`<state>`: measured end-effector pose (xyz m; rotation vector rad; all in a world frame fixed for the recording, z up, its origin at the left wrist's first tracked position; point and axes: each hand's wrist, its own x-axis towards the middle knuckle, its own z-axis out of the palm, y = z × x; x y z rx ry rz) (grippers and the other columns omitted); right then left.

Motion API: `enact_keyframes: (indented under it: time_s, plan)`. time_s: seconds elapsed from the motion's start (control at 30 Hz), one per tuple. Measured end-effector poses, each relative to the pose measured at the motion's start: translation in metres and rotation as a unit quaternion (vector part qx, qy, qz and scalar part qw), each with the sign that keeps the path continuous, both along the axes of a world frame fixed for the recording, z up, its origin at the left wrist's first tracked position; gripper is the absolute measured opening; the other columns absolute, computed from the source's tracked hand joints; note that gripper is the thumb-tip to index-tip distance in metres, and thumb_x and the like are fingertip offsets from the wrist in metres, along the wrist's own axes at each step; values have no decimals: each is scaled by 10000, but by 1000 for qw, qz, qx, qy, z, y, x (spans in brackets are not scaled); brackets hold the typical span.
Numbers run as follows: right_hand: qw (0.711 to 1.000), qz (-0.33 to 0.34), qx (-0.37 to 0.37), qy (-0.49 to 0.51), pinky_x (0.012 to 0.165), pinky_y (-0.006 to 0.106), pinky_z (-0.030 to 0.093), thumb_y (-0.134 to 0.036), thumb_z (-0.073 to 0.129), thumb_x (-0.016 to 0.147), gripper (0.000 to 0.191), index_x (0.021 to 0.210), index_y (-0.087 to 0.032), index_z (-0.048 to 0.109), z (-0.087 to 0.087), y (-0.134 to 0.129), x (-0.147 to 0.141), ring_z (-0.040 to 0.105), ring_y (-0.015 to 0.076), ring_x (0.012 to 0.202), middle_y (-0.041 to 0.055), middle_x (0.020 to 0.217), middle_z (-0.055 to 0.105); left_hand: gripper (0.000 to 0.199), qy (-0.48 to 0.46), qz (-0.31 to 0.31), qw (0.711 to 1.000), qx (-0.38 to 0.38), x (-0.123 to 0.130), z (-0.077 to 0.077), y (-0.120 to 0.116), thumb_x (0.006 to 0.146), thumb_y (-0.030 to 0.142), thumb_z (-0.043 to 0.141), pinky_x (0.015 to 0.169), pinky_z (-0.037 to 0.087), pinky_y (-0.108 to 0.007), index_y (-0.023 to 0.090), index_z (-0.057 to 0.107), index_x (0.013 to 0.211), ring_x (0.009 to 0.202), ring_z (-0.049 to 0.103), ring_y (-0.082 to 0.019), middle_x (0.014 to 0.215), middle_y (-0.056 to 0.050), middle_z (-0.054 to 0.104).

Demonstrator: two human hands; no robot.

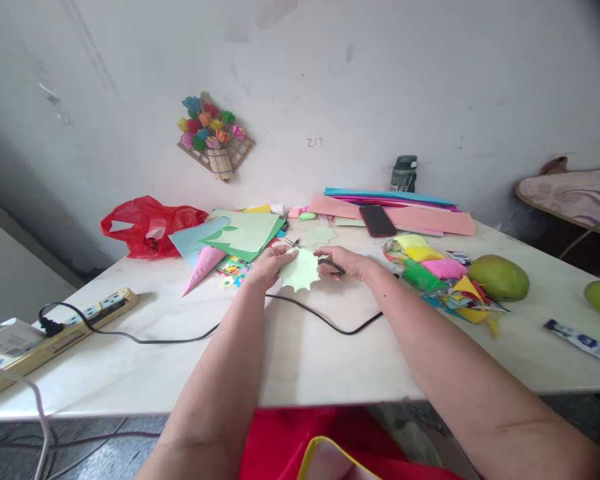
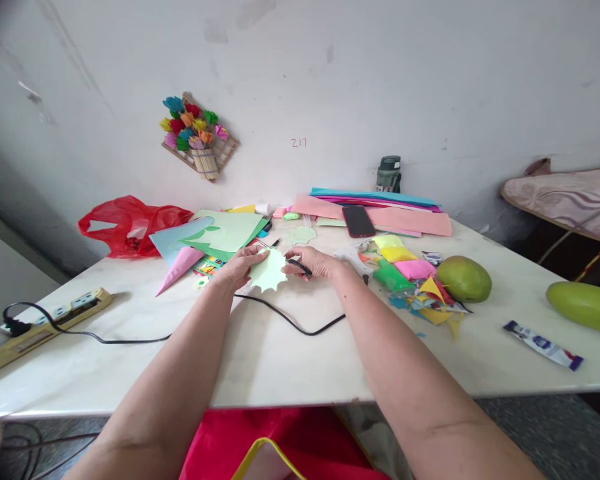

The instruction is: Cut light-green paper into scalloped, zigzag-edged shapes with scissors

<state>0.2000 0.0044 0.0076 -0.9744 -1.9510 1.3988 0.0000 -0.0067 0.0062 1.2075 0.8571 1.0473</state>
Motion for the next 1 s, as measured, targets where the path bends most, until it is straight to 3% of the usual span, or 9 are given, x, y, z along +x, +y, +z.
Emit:
enact_keyframes:
  time_s: [0.2,0.4,1.0]
  plan:
    - [1000,-1,-2,0,343,199,254,-221,632,646,299,930,-139,582,1,-2,-2,353,63,361,-54,479,483,326,3,1,1000,6,-1,-2,2,589,357,726,450,420,-222,140,529,732,482,570,-128,579,-18,602]
    - [1000,-12,7,-10,347,194,252,-217,667,620,376,969,-121,567,5,-4,-3,349,57,362,-48,499,504,321,1,5,1000,7,0,-1,1,592,346,727,448,424,-222,142,516,722,478,568,-126,571,-13,594]
    - [999,4,-47,21,331,174,232,-123,578,662,287,949,-131,573,4,-1,0,346,55,332,-67,418,477,313,9,-12,1000,9,-6,-4,3,621,338,715,492,461,-239,126,544,775,555,609,-155,679,-56,634]
